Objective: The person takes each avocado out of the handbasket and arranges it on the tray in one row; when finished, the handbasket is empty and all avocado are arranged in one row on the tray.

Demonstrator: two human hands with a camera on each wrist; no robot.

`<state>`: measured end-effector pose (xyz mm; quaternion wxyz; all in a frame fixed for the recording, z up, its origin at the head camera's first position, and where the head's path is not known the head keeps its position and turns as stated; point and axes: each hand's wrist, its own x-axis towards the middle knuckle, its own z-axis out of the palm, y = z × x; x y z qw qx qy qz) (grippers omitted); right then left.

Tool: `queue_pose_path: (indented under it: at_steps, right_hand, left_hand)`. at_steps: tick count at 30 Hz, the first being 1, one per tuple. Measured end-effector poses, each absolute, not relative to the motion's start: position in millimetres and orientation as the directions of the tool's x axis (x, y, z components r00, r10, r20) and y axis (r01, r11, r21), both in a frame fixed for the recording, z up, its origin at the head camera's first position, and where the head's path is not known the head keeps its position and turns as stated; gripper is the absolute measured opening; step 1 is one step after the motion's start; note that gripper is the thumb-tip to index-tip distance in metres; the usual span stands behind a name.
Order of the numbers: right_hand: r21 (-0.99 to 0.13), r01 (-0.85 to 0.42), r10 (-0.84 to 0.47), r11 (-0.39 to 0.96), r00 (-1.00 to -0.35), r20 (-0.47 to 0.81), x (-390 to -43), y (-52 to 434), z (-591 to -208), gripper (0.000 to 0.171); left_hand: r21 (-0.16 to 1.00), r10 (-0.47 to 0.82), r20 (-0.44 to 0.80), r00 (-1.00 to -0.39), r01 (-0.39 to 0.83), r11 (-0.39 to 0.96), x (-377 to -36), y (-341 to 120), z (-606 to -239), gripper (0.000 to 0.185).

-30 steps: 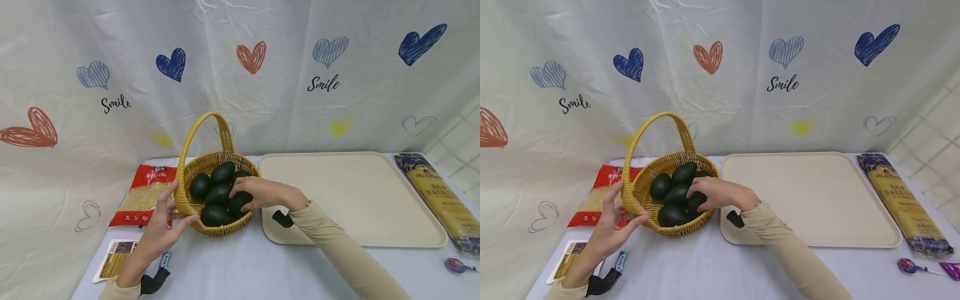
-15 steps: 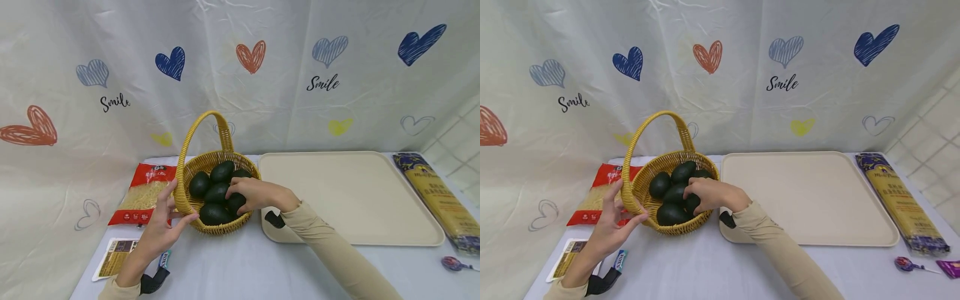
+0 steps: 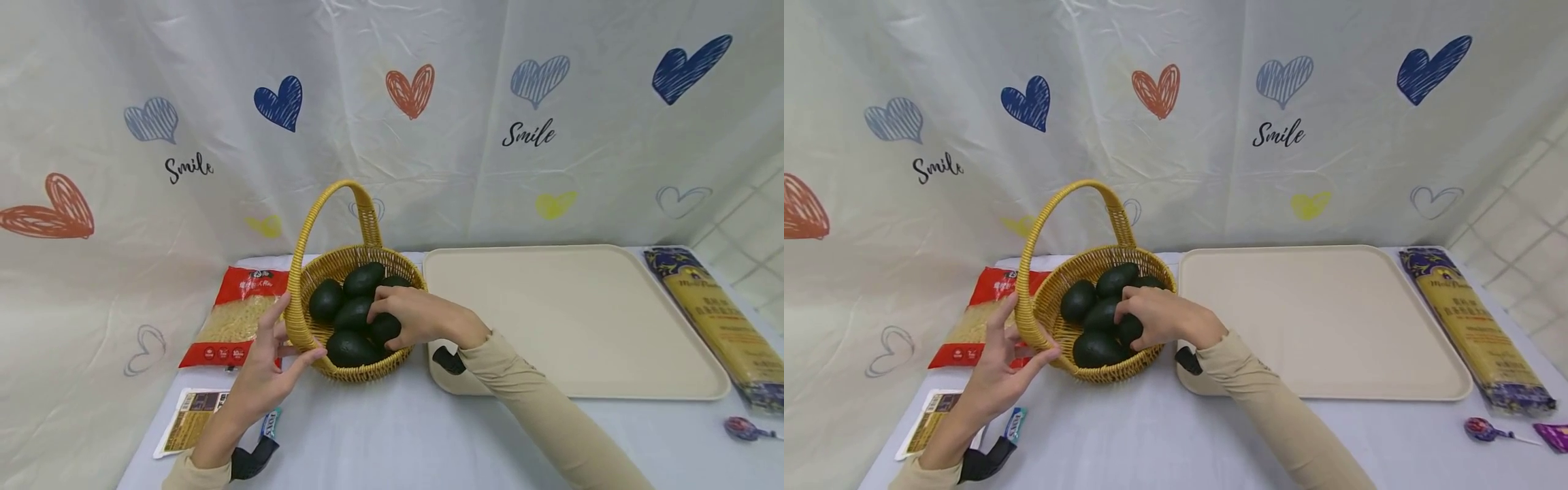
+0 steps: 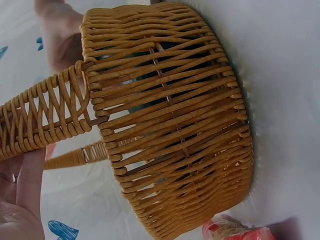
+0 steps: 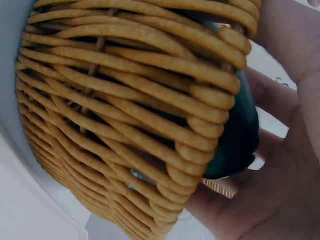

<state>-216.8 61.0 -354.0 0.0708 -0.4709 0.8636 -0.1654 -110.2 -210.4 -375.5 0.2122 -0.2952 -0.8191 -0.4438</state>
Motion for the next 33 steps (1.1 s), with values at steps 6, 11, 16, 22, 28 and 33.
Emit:
queue_pose_path:
  at_steps: [6, 11, 16, 22, 28, 33]
  right_hand:
    - [-0.341, -0.82, -0.838, 0.46, -0.528, 0.14, -214, 72, -346, 0.039]
    - [-0.409, -0.818, -0.813, 0.404, -0.526, 0.249, -213, 91, -331, 0.039]
    - [-0.505, -0.795, -0.779, 0.335, -0.535, 0.326, -214, 119, -319, 0.042]
    - [-0.595, -0.729, -0.723, 0.338, -0.606, 0.332, -213, 162, -316, 0.046]
    - [-0.605, -0.687, -0.659, 0.402, -0.676, 0.33, -212, 201, -323, 0.048]
    - [-0.602, -0.664, -0.674, 0.442, -0.69, 0.266, -213, 216, -334, 0.045]
  left_hand:
    - [0.58, 0.321, 0.621, -0.715, 0.695, 0.425, -112, -210, -376, 0.115]
    - [0.565, 0.326, 0.634, -0.701, 0.708, 0.423, -113, -209, -375, 0.116]
    - [0.576, 0.302, 0.626, -0.719, 0.687, 0.443, -110, -209, -377, 0.115]
    - [0.587, 0.287, 0.627, -0.724, 0.682, 0.436, -109, -209, -380, 0.116]
    - [0.575, 0.301, 0.641, -0.706, 0.701, 0.421, -111, -210, -380, 0.116]
    - [0.567, 0.316, 0.644, -0.697, 0.711, 0.415, -112, -210, -380, 0.116]
